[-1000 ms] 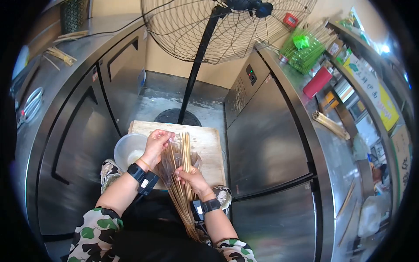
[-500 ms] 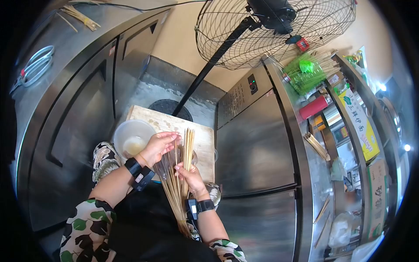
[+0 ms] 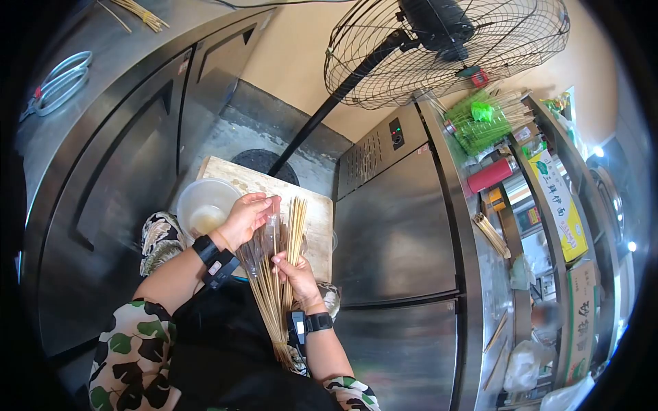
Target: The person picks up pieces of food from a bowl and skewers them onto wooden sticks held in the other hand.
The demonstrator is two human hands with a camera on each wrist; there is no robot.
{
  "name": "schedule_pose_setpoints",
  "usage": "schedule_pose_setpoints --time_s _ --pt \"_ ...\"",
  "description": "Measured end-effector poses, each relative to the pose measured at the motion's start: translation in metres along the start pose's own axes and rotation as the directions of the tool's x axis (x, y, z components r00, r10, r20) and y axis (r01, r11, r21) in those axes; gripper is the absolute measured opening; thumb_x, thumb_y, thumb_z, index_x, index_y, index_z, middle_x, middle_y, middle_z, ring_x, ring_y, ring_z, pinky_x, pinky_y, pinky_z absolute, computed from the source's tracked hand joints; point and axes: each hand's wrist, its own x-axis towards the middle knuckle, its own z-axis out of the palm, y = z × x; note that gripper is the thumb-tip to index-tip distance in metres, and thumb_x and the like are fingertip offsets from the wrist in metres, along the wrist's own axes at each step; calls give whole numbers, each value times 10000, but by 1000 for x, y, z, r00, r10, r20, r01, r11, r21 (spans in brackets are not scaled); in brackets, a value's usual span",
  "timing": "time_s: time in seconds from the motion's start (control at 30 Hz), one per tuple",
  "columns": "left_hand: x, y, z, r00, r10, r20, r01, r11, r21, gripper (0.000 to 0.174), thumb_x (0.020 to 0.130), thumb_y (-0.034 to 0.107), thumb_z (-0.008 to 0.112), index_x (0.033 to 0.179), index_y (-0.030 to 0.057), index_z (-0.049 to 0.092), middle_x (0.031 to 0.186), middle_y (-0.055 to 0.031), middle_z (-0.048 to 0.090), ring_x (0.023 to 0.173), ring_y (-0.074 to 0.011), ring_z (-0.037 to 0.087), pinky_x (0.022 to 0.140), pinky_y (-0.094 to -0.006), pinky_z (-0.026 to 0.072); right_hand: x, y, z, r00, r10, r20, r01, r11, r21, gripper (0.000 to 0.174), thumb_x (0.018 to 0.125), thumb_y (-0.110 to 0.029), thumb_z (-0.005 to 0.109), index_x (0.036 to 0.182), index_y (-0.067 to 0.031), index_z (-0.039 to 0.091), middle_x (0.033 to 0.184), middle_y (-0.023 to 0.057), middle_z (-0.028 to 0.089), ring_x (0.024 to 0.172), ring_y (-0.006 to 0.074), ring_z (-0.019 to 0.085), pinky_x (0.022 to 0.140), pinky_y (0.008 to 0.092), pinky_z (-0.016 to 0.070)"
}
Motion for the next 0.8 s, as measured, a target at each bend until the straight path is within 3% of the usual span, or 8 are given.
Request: schedule_pose_setpoints --time_s 0.13,0.23,0.43,0.63,0.73,0.8 --pt "13 3 -6 995 67 76 -72 996 55 418 861 33 552 1230 -6 361 1094 -140 604 950 -197 604 800 -267 481 0 1 2 1000 -1 12 1 1000 1 67 844 -133 633 861 -69 618 656 1 600 489 37 440 467 154 343" --pt "6 7 0 990 125 65 -135 974 181 395 859 2 524 1232 -24 395 1096 -147 600 945 -199 607 810 -263 491 0 -1 3 1000 -9 14 9 1000 -14 61 845 -129 631 857 -71 619 655 1 602 489 35 439 465 154 338" --pt "3 6 1 946 166 279 -243 931 271 275 853 -20 496 1128 -29 513 1079 -134 608 961 -179 600 842 -270 477 3 6 -1 1000 -30 -3 30 1000 -6 53 845 -128 631 853 -77 621 655 -1 604 487 31 436 463 155 335" --pt "-12 11 11 964 169 203 -248 846 472 219 865 -31 470 1040 6 595 1029 -79 637 951 -127 592 821 -241 467 3 5 -2 999 -33 -2 33 999 10 48 843 -126 632 856 -81 622 656 0 606 488 31 438 464 154 336" --pt "-12 -4 8 910 285 301 -413 685 600 222 885 -21 438 1028 9 605 1030 -55 639 937 -102 589 798 -226 467 4 7 -4 999 -44 -19 45 998 34 43 844 -122 629 855 -81 621 656 3 607 492 31 440 467 155 337" --pt "-18 -12 9 911 287 297 -409 730 548 241 896 -15 423 1075 8 582 1030 -59 636 917 -106 592 779 -230 481 4 7 -5 998 -56 -42 58 998 29 40 845 -119 627 855 -81 621 656 6 608 495 32 442 470 156 339"
